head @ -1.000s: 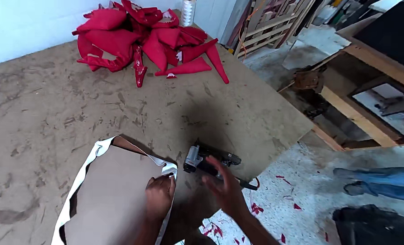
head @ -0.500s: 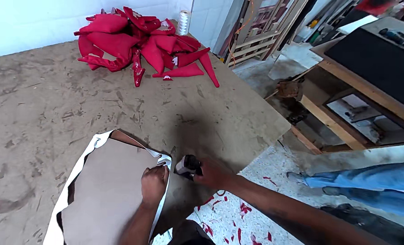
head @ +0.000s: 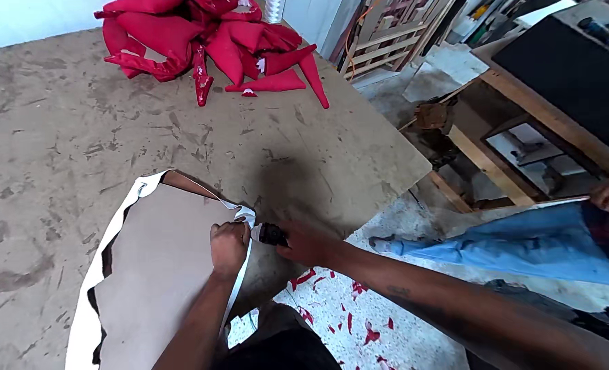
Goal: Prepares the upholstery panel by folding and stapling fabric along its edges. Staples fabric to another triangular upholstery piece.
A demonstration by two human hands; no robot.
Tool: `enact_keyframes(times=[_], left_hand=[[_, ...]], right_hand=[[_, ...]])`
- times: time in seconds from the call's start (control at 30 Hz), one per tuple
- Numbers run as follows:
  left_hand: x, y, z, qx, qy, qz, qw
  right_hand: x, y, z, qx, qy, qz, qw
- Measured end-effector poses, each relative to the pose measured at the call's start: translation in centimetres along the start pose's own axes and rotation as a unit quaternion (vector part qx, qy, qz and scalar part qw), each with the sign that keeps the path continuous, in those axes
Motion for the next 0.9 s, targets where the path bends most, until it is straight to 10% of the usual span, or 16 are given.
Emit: enact_keyframes(times=[0.53, 0.9], left_hand=[[0.9, 1.3, -0.4, 0.089, -0.027, -0.032, 0.995], [1.6, 2.9, 1.9, 0.081, -0.06, 0.016, 0.995]], right_hand=[[3.4, -5.0, 2.9, 0.042, 0.042, 0.012, 0.998], [-4.5, -1.8, -3.3, -0.046, 0.006, 0.059, 0.997]])
Point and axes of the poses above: each hand's wrist, its own y-axis towards the middle knuckle, its own z-axis out of the palm, x = y × z, the point moved 3 cm from there along y, towards the middle knuckle, and after that the axes turned 13 degrees about -x, right-handed, at the moved point
